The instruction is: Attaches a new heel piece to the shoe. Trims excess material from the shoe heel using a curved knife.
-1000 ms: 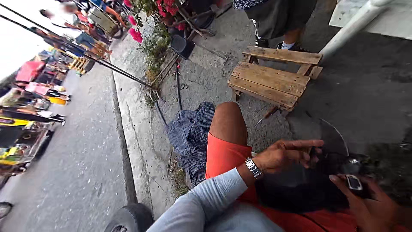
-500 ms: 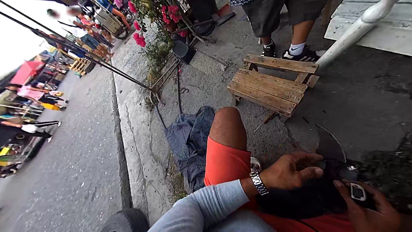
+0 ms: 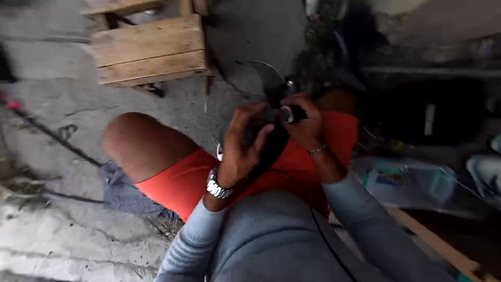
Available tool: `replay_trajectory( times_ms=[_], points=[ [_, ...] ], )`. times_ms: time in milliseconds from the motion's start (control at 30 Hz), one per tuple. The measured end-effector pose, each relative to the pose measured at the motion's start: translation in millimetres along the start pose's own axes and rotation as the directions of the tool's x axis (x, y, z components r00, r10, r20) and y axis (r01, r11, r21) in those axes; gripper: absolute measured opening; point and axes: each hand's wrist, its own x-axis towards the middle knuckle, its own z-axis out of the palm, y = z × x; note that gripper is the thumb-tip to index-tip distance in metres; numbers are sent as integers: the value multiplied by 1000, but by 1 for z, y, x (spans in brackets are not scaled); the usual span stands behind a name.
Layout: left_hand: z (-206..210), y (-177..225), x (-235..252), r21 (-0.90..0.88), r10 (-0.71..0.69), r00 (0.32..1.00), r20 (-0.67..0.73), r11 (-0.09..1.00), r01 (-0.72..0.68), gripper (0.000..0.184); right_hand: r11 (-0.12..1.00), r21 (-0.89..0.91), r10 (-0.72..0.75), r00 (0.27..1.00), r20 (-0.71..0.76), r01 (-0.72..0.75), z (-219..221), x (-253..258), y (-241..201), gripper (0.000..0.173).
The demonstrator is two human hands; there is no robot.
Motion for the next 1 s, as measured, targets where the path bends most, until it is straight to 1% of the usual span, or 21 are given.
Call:
replay_trajectory(
  times_ms=[100,267,500,600,800,1000],
  points=[
    [5,7,-3,25,44,999,5,999,-45,47,994,96,-44,999,-17,46,-1,4,-9,24],
    [10,18,-1,63,127,991,34,990,-129,49,988,135,-65,997,-40,70,-1,7,-21,22],
    [9,18,-4,60,114,992,55,991,-117,48,993,101,-59,998,-15,60,2,4,-21,24],
    [9,17,-6,56,105,993,59,993,-108,48,994,98,-52,999,-1,52,2,4,-20,23],
    [10,16,-5,107,102,991,84,988,-110,49,997,71,-42,999,16,40,1,5,-21,20],
    [9,16,-5,111,94,991,99,988,-105,49,997,64,-36,999,34,33,1,4,-20,20]
  ],
)
